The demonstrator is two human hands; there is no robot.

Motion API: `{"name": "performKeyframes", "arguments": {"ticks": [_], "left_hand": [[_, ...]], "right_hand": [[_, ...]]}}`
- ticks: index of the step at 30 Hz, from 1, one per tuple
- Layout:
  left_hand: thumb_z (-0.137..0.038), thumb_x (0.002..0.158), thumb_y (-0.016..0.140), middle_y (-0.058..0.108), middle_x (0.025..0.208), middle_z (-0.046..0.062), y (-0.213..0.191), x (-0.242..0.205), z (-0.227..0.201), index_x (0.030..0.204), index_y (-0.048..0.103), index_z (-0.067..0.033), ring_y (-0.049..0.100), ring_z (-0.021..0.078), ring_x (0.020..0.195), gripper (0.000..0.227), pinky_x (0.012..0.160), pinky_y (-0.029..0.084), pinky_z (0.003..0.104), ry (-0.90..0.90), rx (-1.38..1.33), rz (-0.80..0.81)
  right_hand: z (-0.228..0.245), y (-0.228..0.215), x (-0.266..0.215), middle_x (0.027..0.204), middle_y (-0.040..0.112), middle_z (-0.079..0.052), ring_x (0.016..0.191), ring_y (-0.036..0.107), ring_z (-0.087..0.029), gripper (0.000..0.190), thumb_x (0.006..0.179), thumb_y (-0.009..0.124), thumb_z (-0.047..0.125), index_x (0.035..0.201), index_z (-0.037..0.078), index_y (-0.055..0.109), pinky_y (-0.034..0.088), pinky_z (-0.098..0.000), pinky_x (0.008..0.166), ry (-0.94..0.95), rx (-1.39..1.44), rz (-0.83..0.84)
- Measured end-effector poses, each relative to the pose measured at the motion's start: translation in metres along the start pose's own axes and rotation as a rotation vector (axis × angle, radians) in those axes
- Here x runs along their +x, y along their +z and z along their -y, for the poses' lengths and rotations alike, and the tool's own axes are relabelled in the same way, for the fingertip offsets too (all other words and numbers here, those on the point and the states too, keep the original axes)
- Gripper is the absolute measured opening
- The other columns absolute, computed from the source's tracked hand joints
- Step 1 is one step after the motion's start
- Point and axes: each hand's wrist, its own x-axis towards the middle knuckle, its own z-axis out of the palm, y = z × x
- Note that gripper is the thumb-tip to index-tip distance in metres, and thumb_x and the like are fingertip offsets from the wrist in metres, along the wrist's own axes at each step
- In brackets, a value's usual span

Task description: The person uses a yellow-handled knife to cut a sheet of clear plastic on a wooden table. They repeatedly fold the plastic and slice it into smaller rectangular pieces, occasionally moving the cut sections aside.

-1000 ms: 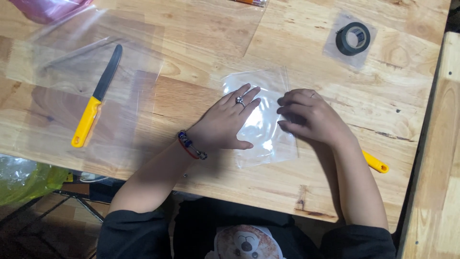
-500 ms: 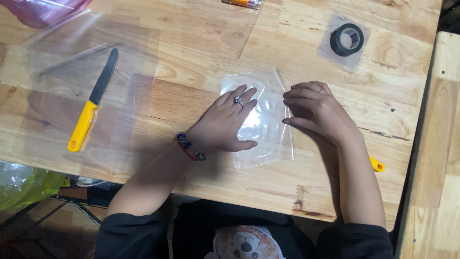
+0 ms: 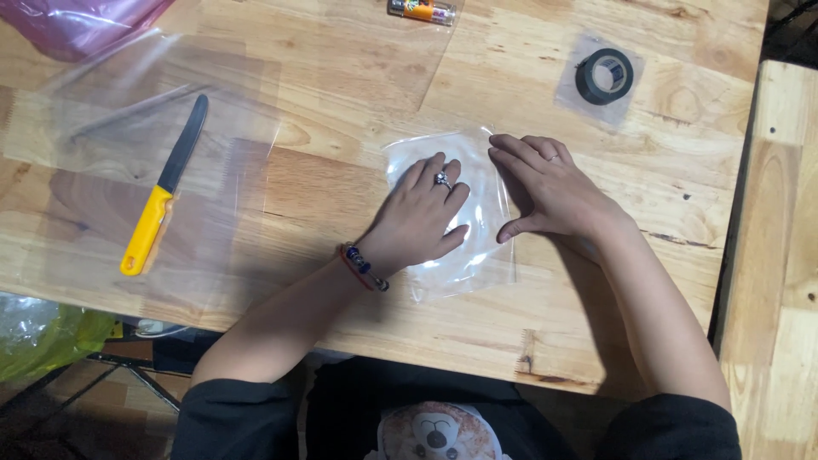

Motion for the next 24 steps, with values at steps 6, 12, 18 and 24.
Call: {"name": "performKeyframes", "arguments": {"ticks": [6,12,18,24], "left_hand": [[-0.037,0.071,0.049,0.043,0.111,0.014,0.011,0.011,-0.016,0.106,0.048,-0.0074,0.040,0.0318,0.106,0.046,0.088,0.030,0.038,0.193,-0.038,0.029],[-0.033,0.070,0.050,0.045,0.118,0.017,-0.012,0.025,-0.008,0.111,0.054,-0.0103,0.042,0.0336,0.106,0.047,0.080,0.031,0.037,0.257,-0.187,0.129],[-0.055,0.072,0.051,0.041,0.128,0.012,-0.003,0.025,0.001,0.122,0.048,-0.0202,0.033,0.0338,0.121,0.061,0.097,0.024,0.043,0.231,-0.197,0.166],[-0.066,0.073,0.046,0.037,0.134,0.009,-0.017,0.023,0.000,0.124,0.046,-0.0223,0.020,0.0337,0.130,0.067,0.105,0.006,0.052,0.193,-0.202,0.191]], "right_hand": [[-0.004,0.002,0.005,0.141,0.025,-0.006,0.132,0.013,-0.031,0.117,0.038,0.060,0.076,0.130,0.010,0.033,0.012,-0.0455,0.108,0.018,-0.018,0.071],[-0.006,0.002,0.007,0.145,0.018,-0.006,0.134,0.003,-0.034,0.123,0.036,0.059,0.079,0.133,0.009,0.029,0.008,-0.0477,0.108,0.056,0.004,0.130],[-0.009,0.004,0.007,0.147,0.014,-0.004,0.134,-0.001,-0.034,0.129,0.032,0.058,0.079,0.137,0.012,0.023,0.007,-0.0485,0.107,0.048,-0.007,0.110],[0.005,0.000,-0.004,0.147,0.007,-0.013,0.134,-0.003,-0.036,0.125,0.037,0.054,0.075,0.137,0.008,0.022,0.009,-0.0489,0.107,0.011,-0.126,0.006]]}}
